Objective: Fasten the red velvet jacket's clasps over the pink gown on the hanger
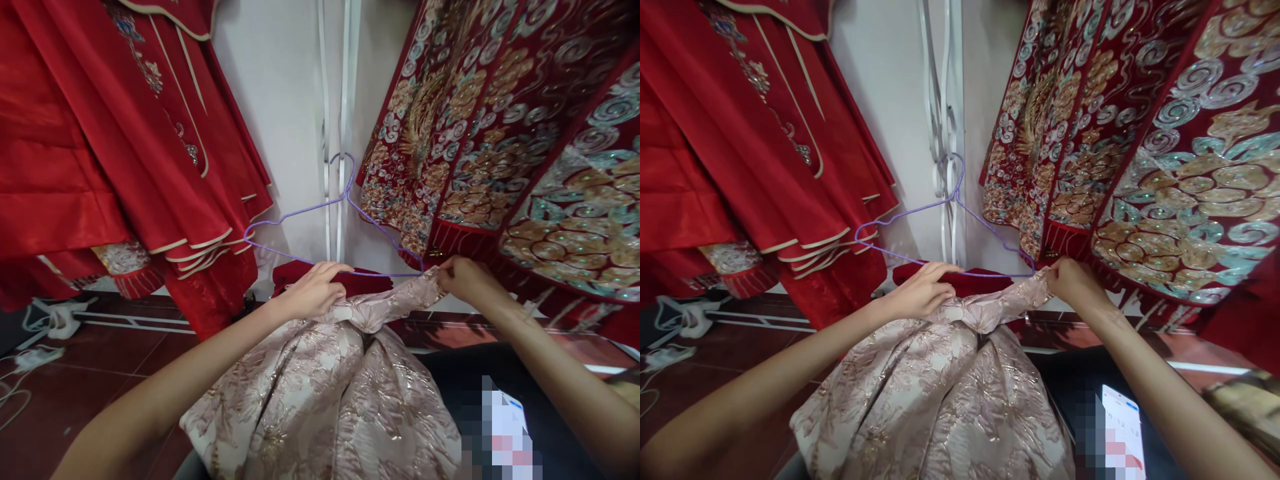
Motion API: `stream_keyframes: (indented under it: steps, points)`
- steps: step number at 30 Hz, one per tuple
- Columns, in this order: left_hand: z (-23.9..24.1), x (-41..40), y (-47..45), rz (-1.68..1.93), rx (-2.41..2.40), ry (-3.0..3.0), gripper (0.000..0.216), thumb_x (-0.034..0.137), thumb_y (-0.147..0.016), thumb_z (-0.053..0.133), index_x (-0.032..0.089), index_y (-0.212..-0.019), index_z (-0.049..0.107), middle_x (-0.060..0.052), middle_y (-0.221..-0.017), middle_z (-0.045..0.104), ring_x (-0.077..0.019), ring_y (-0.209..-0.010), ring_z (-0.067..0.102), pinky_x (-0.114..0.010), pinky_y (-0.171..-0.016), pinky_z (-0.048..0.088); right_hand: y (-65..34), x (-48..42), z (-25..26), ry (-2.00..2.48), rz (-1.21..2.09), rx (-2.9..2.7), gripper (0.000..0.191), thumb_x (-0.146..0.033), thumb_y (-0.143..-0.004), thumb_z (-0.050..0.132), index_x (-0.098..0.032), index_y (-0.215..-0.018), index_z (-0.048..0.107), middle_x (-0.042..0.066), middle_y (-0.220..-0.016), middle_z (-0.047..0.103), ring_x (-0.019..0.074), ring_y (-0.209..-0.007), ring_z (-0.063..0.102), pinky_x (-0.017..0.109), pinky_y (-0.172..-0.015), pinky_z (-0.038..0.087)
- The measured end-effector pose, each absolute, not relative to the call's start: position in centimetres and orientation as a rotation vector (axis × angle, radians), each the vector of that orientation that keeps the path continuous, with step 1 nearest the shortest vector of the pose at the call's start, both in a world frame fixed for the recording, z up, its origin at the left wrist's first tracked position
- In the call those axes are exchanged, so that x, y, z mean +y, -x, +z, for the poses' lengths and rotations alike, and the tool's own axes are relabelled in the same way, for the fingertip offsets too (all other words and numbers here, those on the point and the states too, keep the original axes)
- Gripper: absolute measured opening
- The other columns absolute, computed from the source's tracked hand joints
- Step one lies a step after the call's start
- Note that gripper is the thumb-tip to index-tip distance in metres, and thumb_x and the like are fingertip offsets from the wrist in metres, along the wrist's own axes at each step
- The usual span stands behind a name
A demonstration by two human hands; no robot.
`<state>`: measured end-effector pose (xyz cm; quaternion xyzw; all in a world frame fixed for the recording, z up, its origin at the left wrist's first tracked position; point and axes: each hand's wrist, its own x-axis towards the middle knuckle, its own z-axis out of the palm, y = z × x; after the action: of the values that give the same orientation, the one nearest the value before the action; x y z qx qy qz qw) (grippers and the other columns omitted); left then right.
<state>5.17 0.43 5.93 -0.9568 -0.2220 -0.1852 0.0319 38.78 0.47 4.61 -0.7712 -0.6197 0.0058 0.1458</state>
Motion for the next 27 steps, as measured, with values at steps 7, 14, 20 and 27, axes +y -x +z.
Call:
stream_keyframes:
  steps: [7,14,20,27]
  points:
    - [5.8,0.5,-4.8,-0.578,-0.689,2.925,0.022,0.020,-0.091,0.046,0.018,-0.088,0.067,-0.009,-0.131,0.051,-0.0244,-0.123,0.045,-0.043,-0.104,0.037,-38.6,-0.3,5.0,2.193,-0.031,-1.761,0.010,-0.020,-0.082,0.049,-0.017,-0.087,0.057,0.017,-0.094,0.071,0.0331,-0.095,0.067,0.033,-0.074,0.043]
    - [5.8,0.4,-3.9,-0.638,-0.709,2.956,0.022,0.019,-0.092,0.045,0.019,-0.087,0.066,-0.007,-0.130,0.052,-0.0218,-0.122,0.045,-0.040,-0.105,0.036,-38.0,-1.2,5.6,2.226,0.038,-1.777,0.007,-0.021,-0.085,0.047,-0.018,-0.090,0.052,0.015,-0.098,0.070,0.0323,-0.097,0.066,0.033,-0.074,0.042]
    - [5.6,0.6,-4.2,-0.675,-0.722,2.972,0.021,0.017,-0.090,0.046,0.019,-0.084,0.066,-0.007,-0.129,0.052,-0.0219,-0.120,0.046,-0.042,-0.103,0.036,-37.6,-3.0,6.3,2.266,0.087,-1.854,0.005,-0.022,-0.088,0.044,-0.021,-0.092,0.047,0.011,-0.091,0.071,0.0302,-0.087,0.067,0.032,-0.068,0.041]
    - [5.6,0.6,-4.1,-0.670,-0.727,2.995,0.021,0.018,-0.091,0.046,0.020,-0.084,0.066,-0.006,-0.129,0.052,-0.0218,-0.121,0.045,-0.042,-0.104,0.036,-36.9,-3.4,7.3,2.221,0.000,-1.816,0.007,-0.022,-0.087,0.046,-0.020,-0.093,0.049,0.011,-0.091,0.071,0.0291,-0.086,0.067,0.031,-0.068,0.041]
